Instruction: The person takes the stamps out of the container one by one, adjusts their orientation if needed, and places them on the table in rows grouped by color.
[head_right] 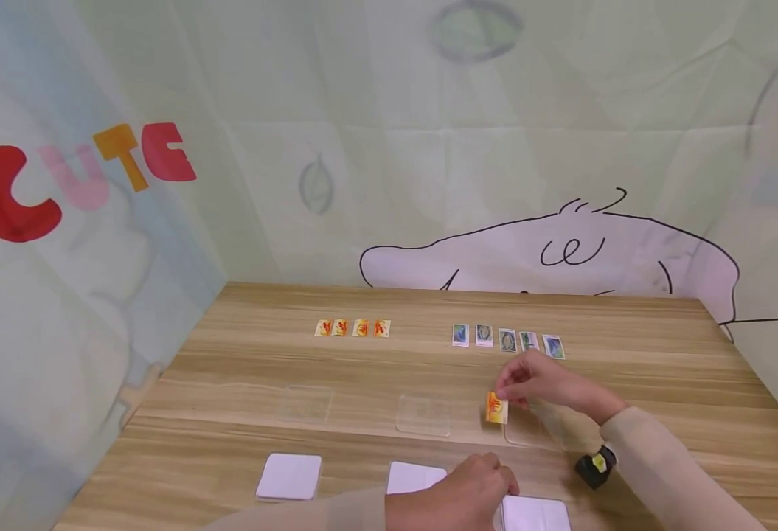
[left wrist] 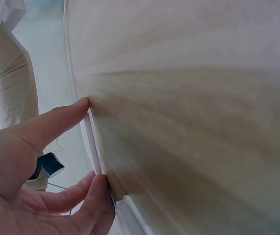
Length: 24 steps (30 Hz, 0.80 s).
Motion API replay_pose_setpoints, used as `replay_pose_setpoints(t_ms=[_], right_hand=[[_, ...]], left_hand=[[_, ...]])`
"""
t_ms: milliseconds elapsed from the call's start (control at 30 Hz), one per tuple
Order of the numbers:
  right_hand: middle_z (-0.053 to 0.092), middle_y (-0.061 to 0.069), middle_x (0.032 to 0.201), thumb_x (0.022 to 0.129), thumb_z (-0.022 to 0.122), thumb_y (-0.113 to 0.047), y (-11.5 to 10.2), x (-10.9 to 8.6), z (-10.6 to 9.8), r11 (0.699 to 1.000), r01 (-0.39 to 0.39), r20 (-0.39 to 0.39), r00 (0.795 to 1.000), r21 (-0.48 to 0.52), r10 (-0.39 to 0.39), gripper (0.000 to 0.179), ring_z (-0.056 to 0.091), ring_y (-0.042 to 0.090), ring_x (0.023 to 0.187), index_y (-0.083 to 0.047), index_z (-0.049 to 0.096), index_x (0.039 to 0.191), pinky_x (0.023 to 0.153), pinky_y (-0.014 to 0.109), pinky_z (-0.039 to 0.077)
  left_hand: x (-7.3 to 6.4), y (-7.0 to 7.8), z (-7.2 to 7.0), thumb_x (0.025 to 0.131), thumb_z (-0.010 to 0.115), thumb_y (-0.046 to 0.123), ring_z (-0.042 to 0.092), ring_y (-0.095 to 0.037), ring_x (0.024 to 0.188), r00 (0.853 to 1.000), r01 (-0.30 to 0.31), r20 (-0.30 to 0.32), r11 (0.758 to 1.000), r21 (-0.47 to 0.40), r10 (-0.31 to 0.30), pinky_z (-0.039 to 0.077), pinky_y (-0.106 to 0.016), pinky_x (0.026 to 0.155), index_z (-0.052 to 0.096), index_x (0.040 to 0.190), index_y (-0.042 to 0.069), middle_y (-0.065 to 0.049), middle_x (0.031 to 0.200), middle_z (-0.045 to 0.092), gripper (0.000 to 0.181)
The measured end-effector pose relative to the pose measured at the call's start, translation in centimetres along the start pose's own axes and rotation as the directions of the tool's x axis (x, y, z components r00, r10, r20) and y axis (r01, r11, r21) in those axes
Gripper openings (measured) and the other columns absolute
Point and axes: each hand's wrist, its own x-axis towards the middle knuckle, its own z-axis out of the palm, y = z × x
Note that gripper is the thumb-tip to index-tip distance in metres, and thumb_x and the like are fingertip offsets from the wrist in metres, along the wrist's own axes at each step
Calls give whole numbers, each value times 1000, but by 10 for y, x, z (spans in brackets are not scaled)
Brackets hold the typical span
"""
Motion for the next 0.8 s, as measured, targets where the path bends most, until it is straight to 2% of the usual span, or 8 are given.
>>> replay_pose_setpoints(t_ms=[133,367,533,800], right_hand=[[65,16,77,96,65,-6,-1,3,-1,1000,-14,-5,1000,-5,14,7,55,19,60,-2,71,96,57,26,49],[65,6,76,96,66,-9,-4,9,-2,999,-48,-13,999,-8,48,8,54,13,62,-3,71,95,57,26,48],[65,6,78,96,66,-11,-5,13,-4,996,-87,-15,996,-16,87,9,55,14,63,-3,71,95,59,25,48],[65,6,80,96,66,-11,-5,18,-5,995,-98,-17,995,-25,97,10,56,12,64,-2,71,96,60,25,49]], left_hand=[[0,0,0,72,87,43,50,-1,85,1000,0,6,1000,3,0,36,-15,72,76,102,20,11,92,66,39],[-1,-1,-3,73,86,45,50,0,82,999,-42,-17,999,32,43,34,-15,70,76,99,19,11,89,66,38],[0,0,-3,71,87,43,50,0,81,998,-48,-27,998,32,49,34,-15,69,76,97,20,11,88,66,37],[1,1,-2,71,87,44,50,0,79,998,-48,-32,997,61,50,33,-15,67,77,97,21,12,87,66,36]])
